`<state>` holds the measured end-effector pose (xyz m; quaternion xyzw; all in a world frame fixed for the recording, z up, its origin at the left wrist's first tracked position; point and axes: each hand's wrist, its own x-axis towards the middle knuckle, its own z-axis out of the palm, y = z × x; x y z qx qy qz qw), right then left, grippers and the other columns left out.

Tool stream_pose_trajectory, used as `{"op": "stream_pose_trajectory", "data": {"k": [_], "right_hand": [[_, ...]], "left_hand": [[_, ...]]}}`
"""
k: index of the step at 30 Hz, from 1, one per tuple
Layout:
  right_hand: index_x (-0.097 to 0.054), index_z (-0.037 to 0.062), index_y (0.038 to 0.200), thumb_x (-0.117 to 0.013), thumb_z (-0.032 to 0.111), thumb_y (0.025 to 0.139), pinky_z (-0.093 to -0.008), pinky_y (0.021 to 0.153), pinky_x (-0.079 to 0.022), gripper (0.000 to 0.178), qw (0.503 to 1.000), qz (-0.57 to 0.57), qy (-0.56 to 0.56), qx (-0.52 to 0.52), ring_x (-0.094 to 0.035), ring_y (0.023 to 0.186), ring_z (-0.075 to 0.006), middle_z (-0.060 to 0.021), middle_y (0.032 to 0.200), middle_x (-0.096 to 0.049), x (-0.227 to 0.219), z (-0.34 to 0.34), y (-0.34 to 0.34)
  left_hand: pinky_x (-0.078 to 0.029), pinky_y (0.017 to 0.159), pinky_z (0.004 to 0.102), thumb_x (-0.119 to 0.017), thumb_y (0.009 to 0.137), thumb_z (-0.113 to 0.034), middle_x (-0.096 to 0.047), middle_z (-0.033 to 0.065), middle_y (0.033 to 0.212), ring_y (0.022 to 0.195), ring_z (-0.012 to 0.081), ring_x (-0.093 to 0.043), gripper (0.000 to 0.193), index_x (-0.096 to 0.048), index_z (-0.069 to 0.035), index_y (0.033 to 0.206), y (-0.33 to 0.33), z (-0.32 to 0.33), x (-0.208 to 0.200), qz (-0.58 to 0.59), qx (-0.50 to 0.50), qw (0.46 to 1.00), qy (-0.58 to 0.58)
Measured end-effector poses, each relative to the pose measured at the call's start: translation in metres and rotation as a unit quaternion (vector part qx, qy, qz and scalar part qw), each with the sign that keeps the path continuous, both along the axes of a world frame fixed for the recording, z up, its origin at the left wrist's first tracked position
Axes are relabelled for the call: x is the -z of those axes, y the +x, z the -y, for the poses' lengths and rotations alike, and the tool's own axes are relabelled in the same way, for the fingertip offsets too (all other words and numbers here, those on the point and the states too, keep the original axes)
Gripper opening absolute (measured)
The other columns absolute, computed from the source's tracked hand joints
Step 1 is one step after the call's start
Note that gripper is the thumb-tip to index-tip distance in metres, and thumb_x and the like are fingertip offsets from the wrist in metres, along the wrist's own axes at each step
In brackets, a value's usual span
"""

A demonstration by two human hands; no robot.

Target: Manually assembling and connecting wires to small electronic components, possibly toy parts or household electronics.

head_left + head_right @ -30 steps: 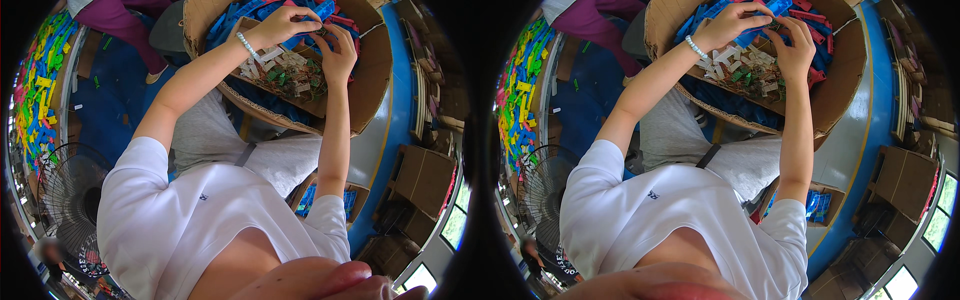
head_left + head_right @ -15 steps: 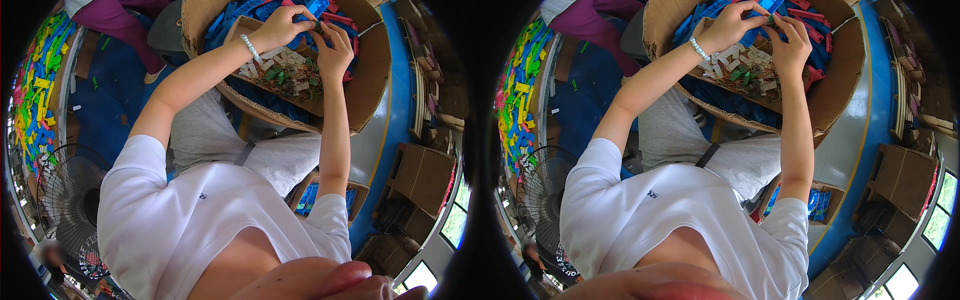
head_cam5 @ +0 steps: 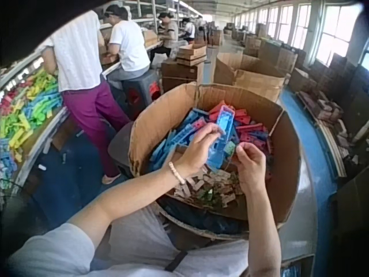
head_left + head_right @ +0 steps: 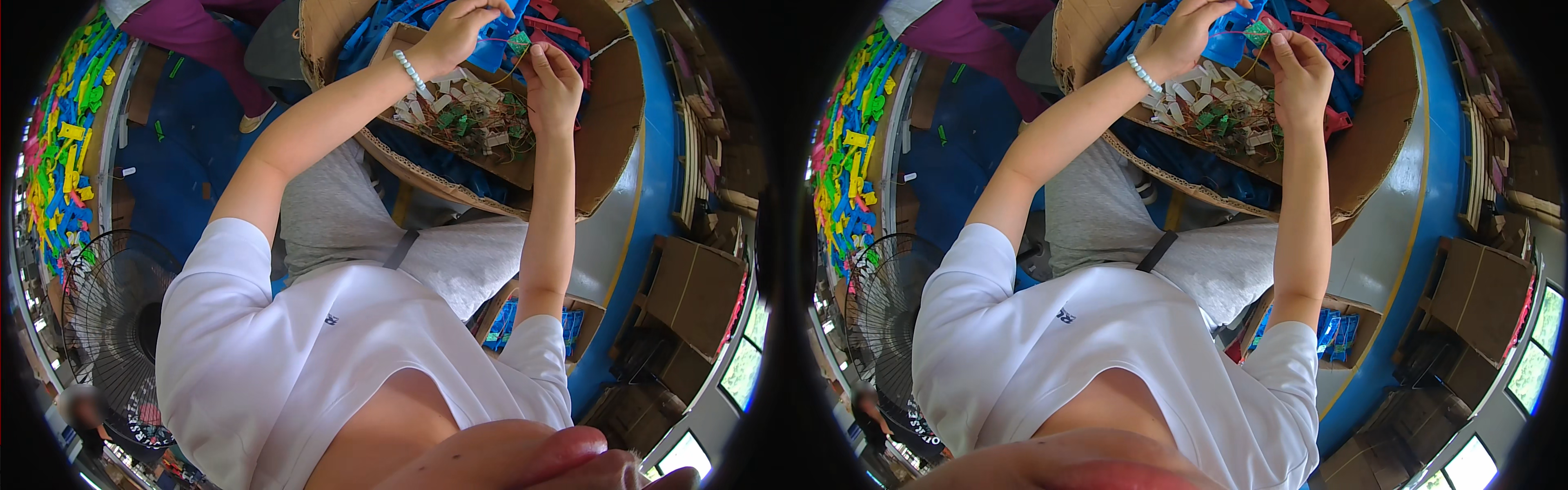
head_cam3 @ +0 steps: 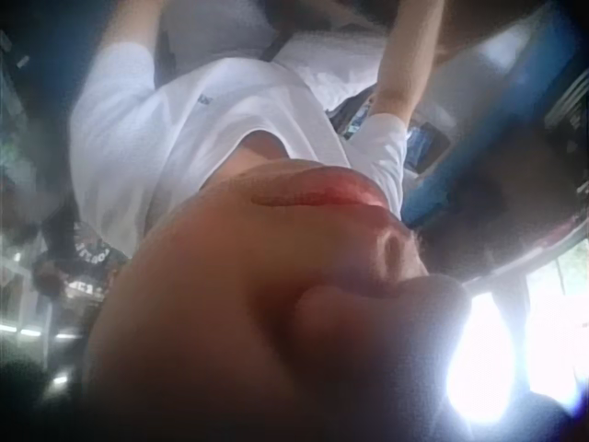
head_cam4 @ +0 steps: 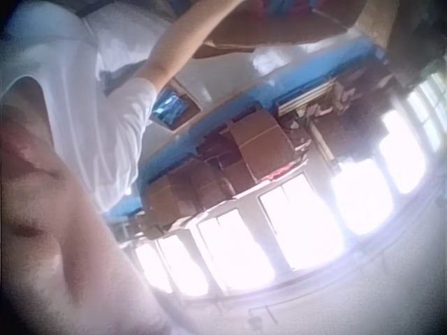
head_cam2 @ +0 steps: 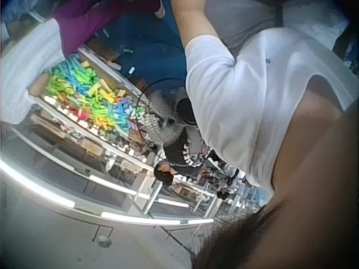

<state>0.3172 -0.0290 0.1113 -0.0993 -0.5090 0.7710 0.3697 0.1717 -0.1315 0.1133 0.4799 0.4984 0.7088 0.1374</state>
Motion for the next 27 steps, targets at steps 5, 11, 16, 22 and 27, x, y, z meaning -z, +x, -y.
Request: {"op": "stream_pose_trajectory", "data": {"k": [5,11,16,22,27], "right_hand": [[-0.067,-0.0041,0.104,-0.071,0.015,0.091,-0.0228,0.068,-0.047,0.024,0.985,0.102,0.132,0.047,-0.059,0.077,-0.0080,-0.0022,0.088,-0.067,-0.002,0.007,-0.005],[-0.068,-0.0040,0.108,-0.071,0.017,0.091,-0.0234,0.074,-0.049,0.027,0.949,0.164,0.246,0.108,-0.061,0.082,-0.0096,-0.0041,0.094,-0.068,-0.004,0.007,-0.012],[-0.068,-0.0043,0.100,-0.073,0.018,0.089,-0.0239,0.069,-0.048,0.025,0.941,0.153,0.269,0.138,-0.060,0.075,-0.0100,-0.0056,0.084,-0.068,-0.005,0.005,-0.010],[-0.065,-0.0034,0.099,-0.073,0.013,0.088,-0.0234,0.069,-0.049,0.021,0.959,0.142,0.215,0.119,-0.060,0.082,-0.0100,-0.0040,0.085,-0.065,-0.011,0.012,-0.010],[-0.058,-0.0045,0.115,-0.074,0.011,0.088,-0.0233,0.072,-0.051,0.035,0.985,0.110,0.105,0.080,-0.062,0.090,-0.0117,-0.0058,0.097,-0.064,-0.013,0.013,-0.008]], "left_hand": [[-0.037,0.102,0.0282,-0.053,0.096,-0.010,-0.053,0.0030,0.114,0.115,0.0130,-0.050,0.024,-0.053,-0.007,0.120,0.018,0.001,-0.009,0.154,0.005,0.988,0.002],[-0.040,0.098,0.0273,-0.052,0.096,-0.005,-0.058,0.0033,0.117,0.110,0.0131,-0.055,0.026,-0.057,-0.003,0.122,-0.004,-0.002,0.009,0.196,0.104,0.975,0.019],[-0.040,0.098,0.0270,-0.051,0.096,-0.004,-0.058,0.0044,0.122,0.112,0.0138,-0.054,0.030,-0.057,0.000,0.125,0.005,-0.003,0.002,0.233,0.151,0.960,0.018],[-0.048,0.073,0.0206,-0.058,0.094,-0.005,-0.064,-0.0002,0.095,0.083,0.0052,-0.058,0.028,-0.066,-0.006,0.122,0.009,0.004,0.000,0.063,0.075,0.995,0.032],[-0.045,0.102,0.0283,-0.049,0.096,0.000,-0.060,0.0058,0.123,0.113,0.0126,-0.056,0.036,-0.057,-0.003,0.132,0.011,0.009,-0.004,0.097,0.108,0.989,0.004]]}}
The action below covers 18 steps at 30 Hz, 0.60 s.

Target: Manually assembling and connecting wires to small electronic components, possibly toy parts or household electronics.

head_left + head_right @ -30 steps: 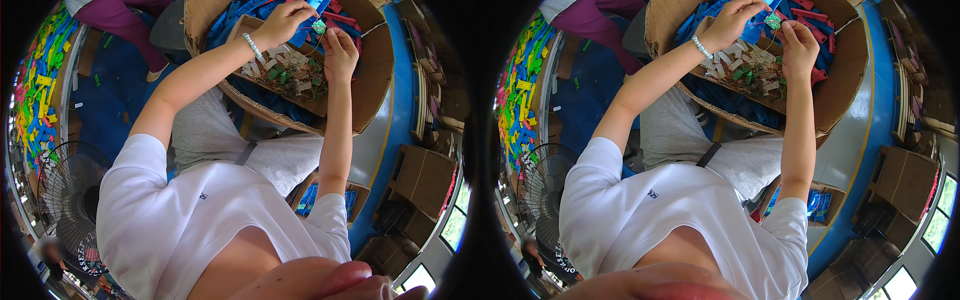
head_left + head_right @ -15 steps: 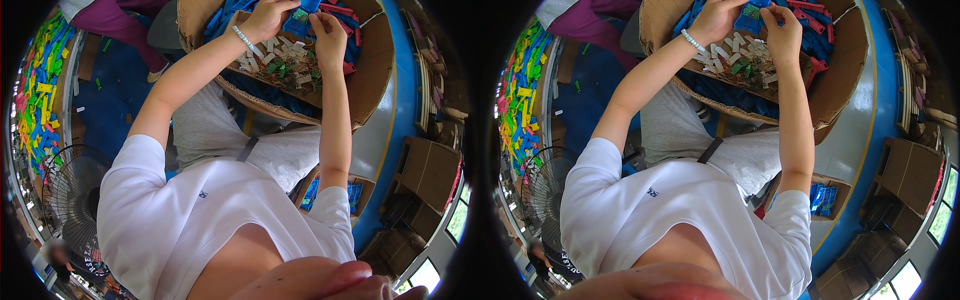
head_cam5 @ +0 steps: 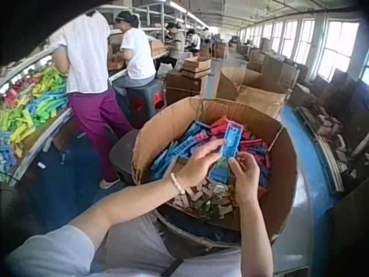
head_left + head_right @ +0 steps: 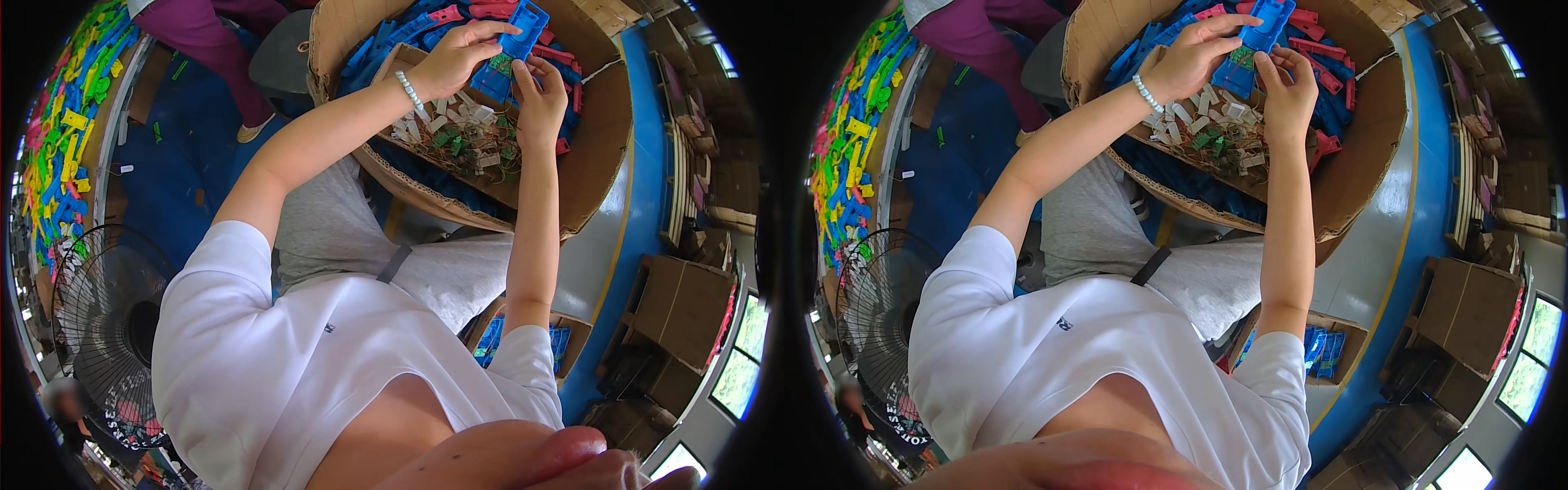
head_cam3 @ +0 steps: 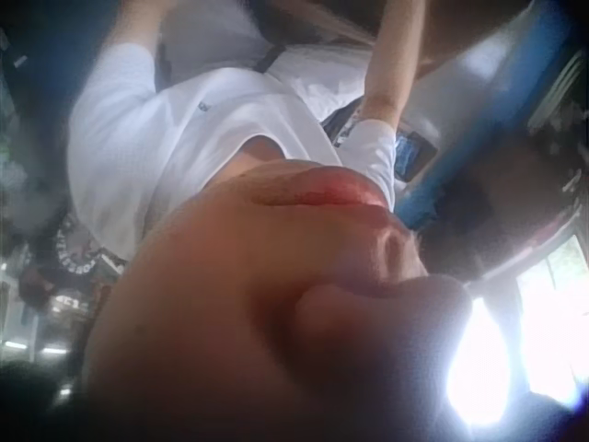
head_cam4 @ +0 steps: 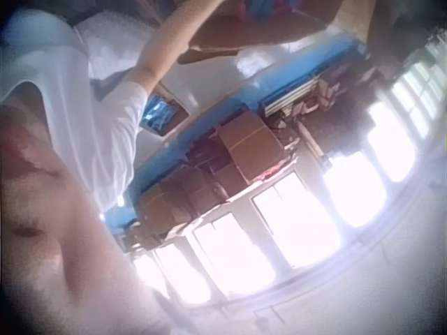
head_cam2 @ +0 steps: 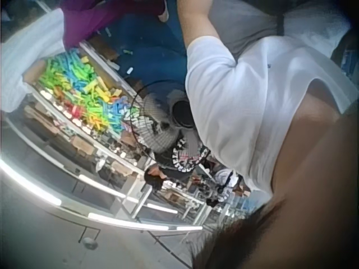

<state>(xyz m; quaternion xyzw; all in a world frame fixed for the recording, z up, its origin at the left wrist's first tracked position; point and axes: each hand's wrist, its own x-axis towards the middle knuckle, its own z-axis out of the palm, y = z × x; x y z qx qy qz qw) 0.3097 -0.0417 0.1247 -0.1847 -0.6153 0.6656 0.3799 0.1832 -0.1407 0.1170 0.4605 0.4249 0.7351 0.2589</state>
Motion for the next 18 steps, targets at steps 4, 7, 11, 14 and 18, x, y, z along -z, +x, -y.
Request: {"op": "stream_pose_trajectory", "data": {"k": [4,7,11,14,18], "right_hand": [[-0.057,-0.0055,0.120,-0.074,0.010,0.088,-0.0235,0.074,-0.051,0.040,0.999,-0.012,-0.043,-0.029,-0.063,0.091,-0.0121,-0.0085,0.102,-0.067,0.001,-0.001,0.000],[-0.057,-0.0071,0.123,-0.074,0.010,0.088,-0.0239,0.075,-0.051,0.043,0.997,-0.016,-0.057,-0.042,-0.064,0.090,-0.0127,-0.0106,0.105,-0.068,0.002,-0.004,0.002],[-0.060,-0.0081,0.118,-0.073,0.009,0.088,-0.0248,0.075,-0.052,0.037,0.997,-0.014,-0.055,-0.053,-0.064,0.090,-0.0130,-0.0101,0.104,-0.069,0.004,-0.007,0.004],[-0.061,-0.0081,0.116,-0.073,0.008,0.089,-0.0248,0.075,-0.052,0.034,0.998,-0.023,-0.048,-0.045,-0.064,0.090,-0.0128,-0.0099,0.104,-0.068,0.006,-0.009,0.005],[-0.062,-0.0078,0.115,-0.071,0.007,0.090,-0.0245,0.075,-0.051,0.030,0.996,-0.061,-0.060,-0.029,-0.064,0.090,-0.0125,-0.0090,0.104,-0.067,0.014,-0.009,0.005]], "left_hand": [[-0.044,0.104,0.0286,-0.047,0.097,0.001,-0.059,0.0071,0.126,0.115,0.0136,-0.057,0.037,-0.056,-0.001,0.133,0.000,0.000,-0.003,0.026,0.017,0.999,0.010],[-0.044,0.104,0.0290,-0.046,0.098,0.000,-0.059,0.0077,0.128,0.117,0.0139,-0.057,0.038,-0.055,-0.001,0.134,0.000,0.000,-0.004,0.008,0.018,1.000,0.005],[-0.044,0.104,0.0284,-0.046,0.098,-0.002,-0.060,0.0080,0.127,0.116,0.0133,-0.057,0.038,-0.054,-0.001,0.135,0.003,0.001,-0.003,-0.058,-0.008,0.998,0.005],[-0.045,0.101,0.0252,-0.046,0.100,-0.005,-0.061,0.0061,0.126,0.114,0.0105,-0.057,0.037,-0.055,-0.004,0.136,0.004,0.002,-0.004,-0.086,-0.011,0.996,-0.015],[-0.044,0.098,0.0223,-0.046,0.102,-0.009,-0.061,0.0041,0.126,0.113,0.0079,-0.056,0.037,-0.054,-0.007,0.138,0.010,0.006,-0.011,-0.153,-0.046,0.974,-0.160]]}}
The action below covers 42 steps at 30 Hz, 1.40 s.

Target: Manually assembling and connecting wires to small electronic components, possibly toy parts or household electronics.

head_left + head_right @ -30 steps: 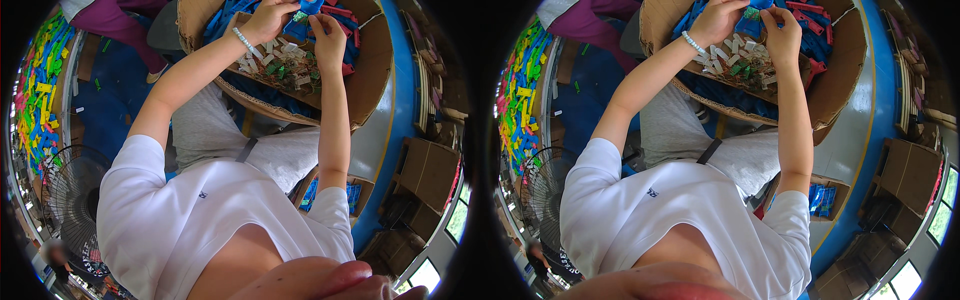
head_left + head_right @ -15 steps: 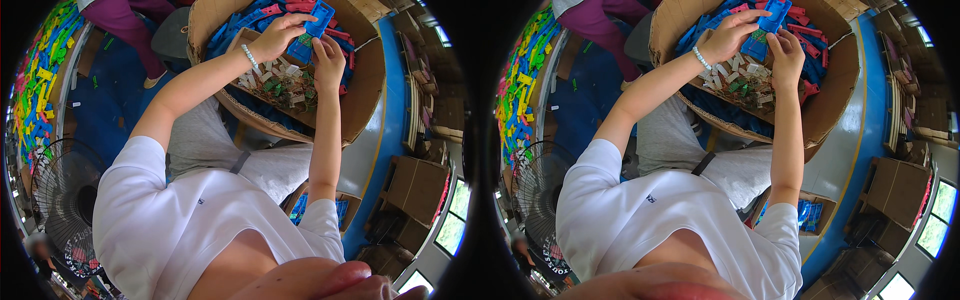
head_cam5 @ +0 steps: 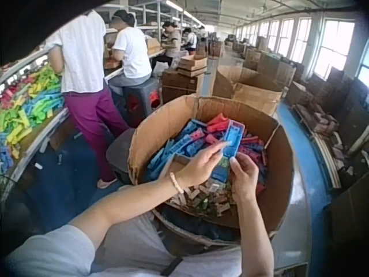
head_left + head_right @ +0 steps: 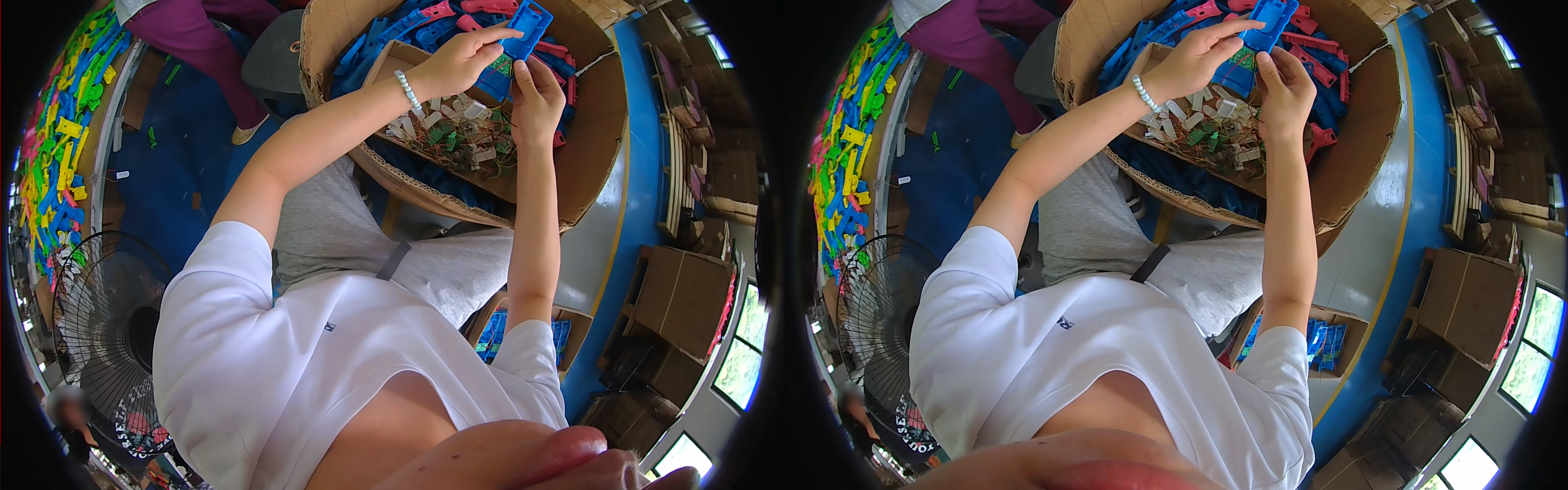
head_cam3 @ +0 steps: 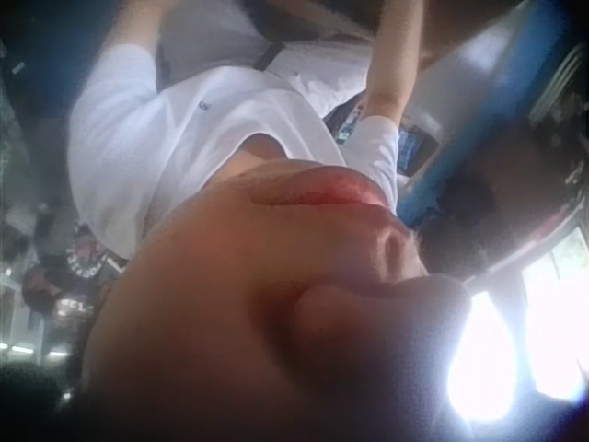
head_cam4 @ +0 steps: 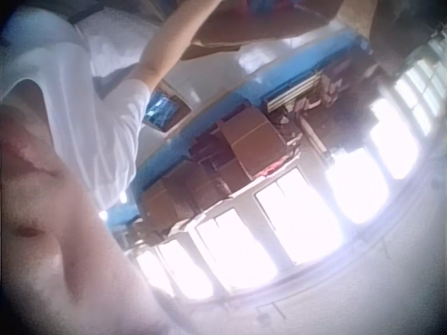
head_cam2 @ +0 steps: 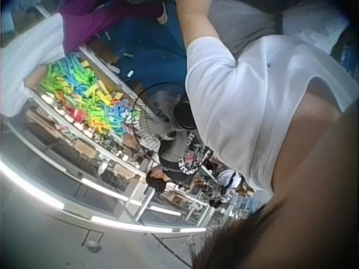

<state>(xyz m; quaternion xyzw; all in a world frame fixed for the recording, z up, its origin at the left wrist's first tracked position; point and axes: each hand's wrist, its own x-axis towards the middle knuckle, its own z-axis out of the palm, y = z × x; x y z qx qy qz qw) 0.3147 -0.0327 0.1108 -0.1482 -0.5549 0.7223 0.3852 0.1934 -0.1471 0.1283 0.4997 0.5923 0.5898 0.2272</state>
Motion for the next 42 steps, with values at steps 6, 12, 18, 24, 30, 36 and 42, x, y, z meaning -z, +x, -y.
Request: {"op": "stream_pose_trajectory", "data": {"k": [6,12,18,24,30,36,42], "right_hand": [[-0.062,-0.0074,0.120,-0.070,0.006,0.091,-0.0235,0.075,-0.050,0.033,1.000,0.000,0.017,0.021,-0.063,0.089,-0.0111,-0.0082,0.105,-0.068,0.002,0.000,0.000],[-0.061,-0.0086,0.124,-0.068,0.005,0.092,-0.0253,0.078,-0.053,0.035,0.999,0.016,0.020,-0.021,-0.064,0.090,-0.0121,-0.0090,0.106,-0.069,-0.003,-0.001,0.003],[-0.061,-0.0097,0.122,-0.067,0.003,0.092,-0.0269,0.080,-0.054,0.033,1.000,0.001,-0.005,-0.020,-0.065,0.091,-0.0136,-0.0099,0.107,-0.068,-0.005,-0.001,0.008],[-0.062,-0.0098,0.122,-0.067,0.001,0.092,-0.0267,0.080,-0.055,0.032,1.000,-0.024,-0.011,-0.008,-0.065,0.091,-0.0141,-0.0106,0.107,-0.068,-0.010,0.004,0.006],[-0.061,-0.0100,0.122,-0.067,0.001,0.091,-0.0267,0.081,-0.054,0.033,1.000,-0.025,0.003,-0.010,-0.065,0.093,-0.0141,-0.0108,0.109,-0.068,-0.007,0.005,0.004],[-0.064,-0.0100,0.119,-0.070,0.001,0.089,-0.0262,0.079,-0.054,0.032,0.999,-0.001,0.030,0.020,-0.066,0.088,-0.0132,-0.0108,0.104,-0.070,-0.009,0.004,0.005],[-0.064,-0.0107,0.115,-0.068,-0.002,0.089,-0.0292,0.079,-0.057,0.027,0.999,0.006,-0.004,0.033,-0.068,0.088,-0.0181,-0.0140,0.104,-0.069,-0.010,0.001,0.006]], "left_hand": [[-0.043,0.099,0.0230,-0.047,0.103,-0.014,-0.057,0.0069,0.136,0.118,0.0089,-0.054,0.038,-0.052,-0.008,0.141,-0.003,-0.005,0.010,-0.054,-0.004,0.996,0.077],[-0.040,0.103,0.0246,-0.047,0.104,-0.014,-0.056,0.0076,0.139,0.122,0.0109,-0.052,0.039,-0.050,-0.006,0.142,-0.004,-0.008,0.013,-0.014,-0.015,0.995,0.100],[-0.040,0.103,0.0242,-0.047,0.103,-0.014,-0.057,0.0047,0.136,0.119,0.0089,-0.052,0.043,-0.046,-0.006,0.145,-0.008,-0.004,0.005,0.029,0.076,0.994,0.068],[-0.040,0.101,0.0243,-0.048,0.103,-0.013,-0.055,0.0039,0.139,0.116,0.0068,-0.052,0.044,-0.045,-0.006,0.146,-0.010,-0.006,0.007,-0.007,0.074,0.991,0.111],[-0.040,0.104,0.0260,-0.048,0.101,-0.009,-0.055,0.0037,0.139,0.121,0.0090,-0.052,0.041,-0.050,-0.006,0.142,-0.010,-0.006,0.008,0.017,0.056,0.992,0.109],[-0.041,0.105,0.0257,-0.050,0.098,-0.002,-0.058,0.0057,0.132,0.119,0.0106,-0.053,0.038,-0.055,-0.003,0.136,-0.007,-0.010,0.009,0.112,0.076,0.980,0.143],[-0.043,0.105,0.0285,-0.049,0.098,-0.001,-0.058,0.0078,0.131,0.121,0.0124,-0.053,0.041,-0.052,-0.003,0.139,0.000,-0.009,0.006,0.170,0.094,0.970,0.147]]}}
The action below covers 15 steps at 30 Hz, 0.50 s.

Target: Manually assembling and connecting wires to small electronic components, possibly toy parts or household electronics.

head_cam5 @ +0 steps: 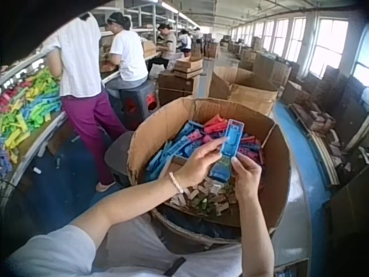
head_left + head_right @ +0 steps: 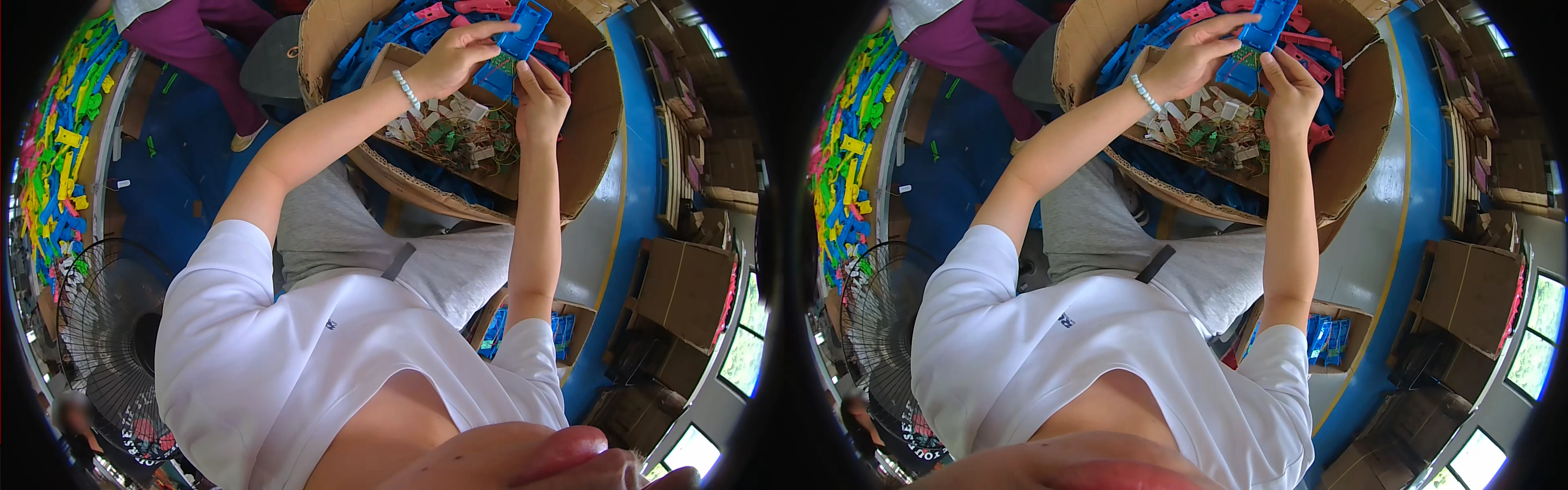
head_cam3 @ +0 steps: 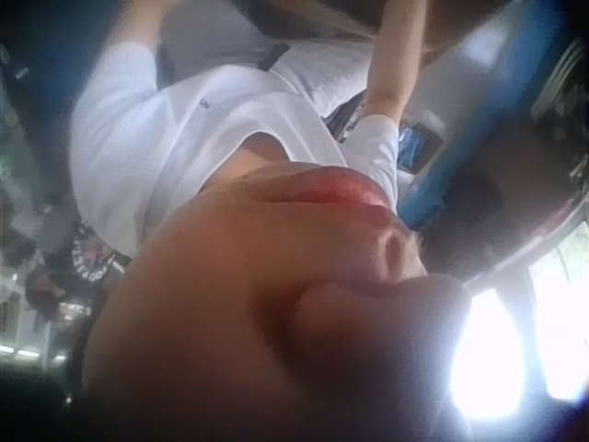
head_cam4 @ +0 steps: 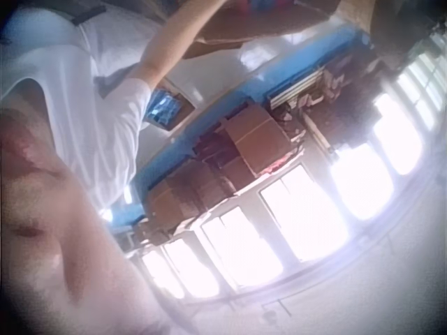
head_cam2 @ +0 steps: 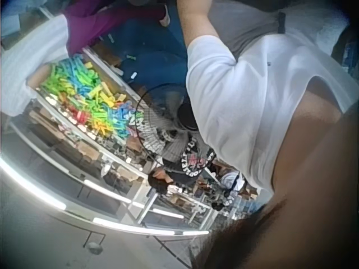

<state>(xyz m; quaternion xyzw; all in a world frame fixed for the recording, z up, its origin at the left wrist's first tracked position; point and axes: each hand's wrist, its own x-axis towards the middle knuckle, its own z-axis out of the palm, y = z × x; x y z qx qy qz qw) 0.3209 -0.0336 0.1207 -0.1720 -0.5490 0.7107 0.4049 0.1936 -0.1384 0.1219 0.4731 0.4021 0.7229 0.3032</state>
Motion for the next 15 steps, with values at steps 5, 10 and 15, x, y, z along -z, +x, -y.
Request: {"op": "stream_pose_trajectory", "data": {"k": [5,10,15], "right_hand": [[-0.067,-0.0071,0.112,-0.070,0.005,0.090,-0.0236,0.071,-0.053,0.025,0.997,-0.064,-0.035,-0.041,-0.066,0.083,-0.0128,-0.0083,0.097,-0.071,0.005,0.005,-0.011],[-0.065,-0.0049,0.112,-0.062,0.016,0.098,-0.0260,0.071,-0.050,0.026,0.995,-0.028,-0.054,-0.077,-0.063,0.087,-0.0110,-0.0097,0.108,-0.068,0.021,-0.011,-0.011],[-0.064,-0.0016,0.115,-0.066,0.007,0.091,-0.0225,0.063,-0.040,0.025,0.968,0.070,-0.019,-0.242,-0.058,0.080,-0.0086,-0.0060,0.098,-0.069,0.027,-0.013,-0.004]], "left_hand": [[-0.043,0.102,0.0301,-0.049,0.098,-0.003,-0.057,0.0070,0.128,0.119,0.0151,-0.054,0.047,-0.046,-0.011,0.144,-0.008,-0.007,-0.001,0.252,0.114,0.960,0.040],[-0.052,0.097,0.0440,-0.046,0.103,-0.013,-0.055,0.0120,0.135,0.115,0.0287,-0.061,0.048,-0.037,-0.017,0.150,-0.012,-0.010,-0.015,0.252,0.133,0.951,0.123],[-0.053,0.093,0.0419,-0.049,0.102,-0.012,-0.055,0.0130,0.134,0.110,0.0269,-0.063,0.051,-0.035,-0.019,0.150,-0.036,-0.010,-0.006,0.282,0.065,0.936,0.199]]}}
